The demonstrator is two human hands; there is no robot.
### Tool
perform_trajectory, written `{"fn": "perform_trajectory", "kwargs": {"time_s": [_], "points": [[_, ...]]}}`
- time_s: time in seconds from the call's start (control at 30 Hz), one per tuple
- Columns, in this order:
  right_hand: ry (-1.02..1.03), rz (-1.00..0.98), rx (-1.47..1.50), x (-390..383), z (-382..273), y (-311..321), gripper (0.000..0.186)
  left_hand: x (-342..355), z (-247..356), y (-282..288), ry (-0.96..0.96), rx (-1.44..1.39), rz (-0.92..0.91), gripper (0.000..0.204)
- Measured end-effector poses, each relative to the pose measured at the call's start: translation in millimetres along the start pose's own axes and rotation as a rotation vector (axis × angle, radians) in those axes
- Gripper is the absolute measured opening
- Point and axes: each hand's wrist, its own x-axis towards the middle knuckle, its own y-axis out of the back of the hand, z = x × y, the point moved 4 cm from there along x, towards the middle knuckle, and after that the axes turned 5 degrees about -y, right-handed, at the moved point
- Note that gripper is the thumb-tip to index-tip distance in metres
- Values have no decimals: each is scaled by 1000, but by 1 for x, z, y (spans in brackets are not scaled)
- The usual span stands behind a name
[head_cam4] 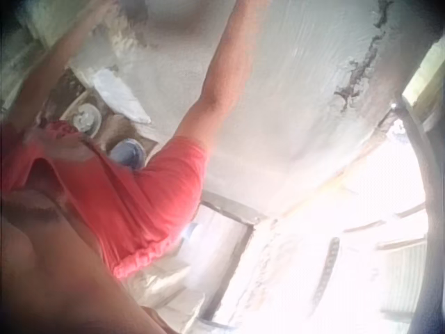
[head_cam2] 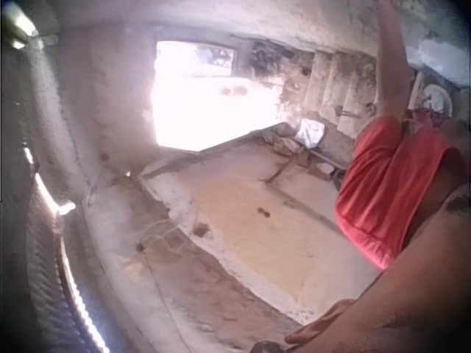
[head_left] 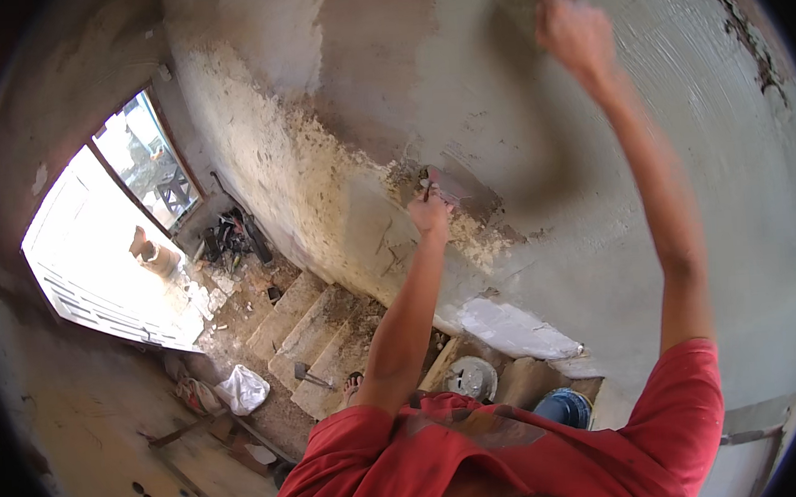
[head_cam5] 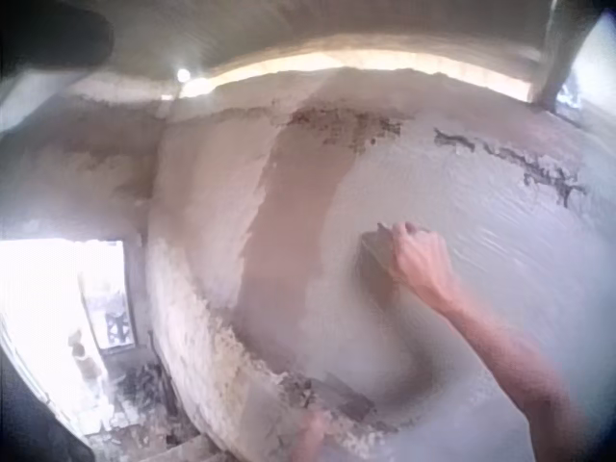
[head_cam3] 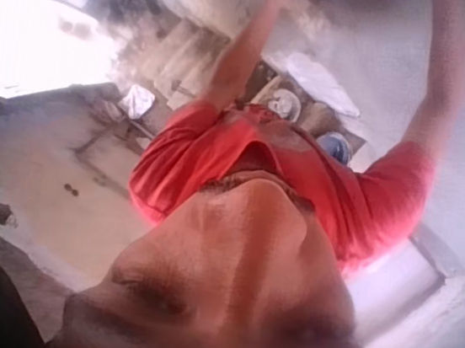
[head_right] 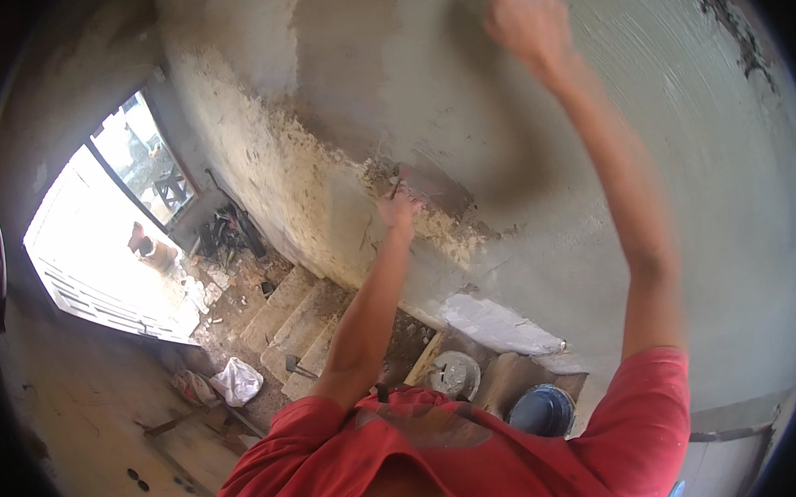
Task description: The person applies plaster to a wall using a trowel and a hawk, repeatedly scooping material from the hawk and smoothing it onto the surface. The person works on a stairwell wall, spreading and leveling the plaster in multiple passes.
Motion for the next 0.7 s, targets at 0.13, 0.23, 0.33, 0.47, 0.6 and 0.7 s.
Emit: {"fn": "perform_trajectory", "kwargs": {"time_s": [0.13, 0.23, 0.33, 0.47, 0.6, 0.7], "points": [[-117, -1, 80, 38, 38, 52, 20, 0, 5, 2, 9, 8, -25, 24], [-1, 17, -15, 2, 13, 47, 16, 1, 0, 7, 2, -3, -17, 25], [136, -183, 148, -105, -53, 10, 16, 2, -9, 12, -21, 55, -14, 23], [37, -639, 393, -223, -144, -68, 21, 5, -19, 3, 47, -37, -46, 25], [-9, -558, 197, -226, -138, -114, 22, 7, -17, -4, -7, 6, 19, 27], [20, -307, 144, -172, -88, -98, 16, 6, -17, -3, 10, 28, 39, 28]]}}
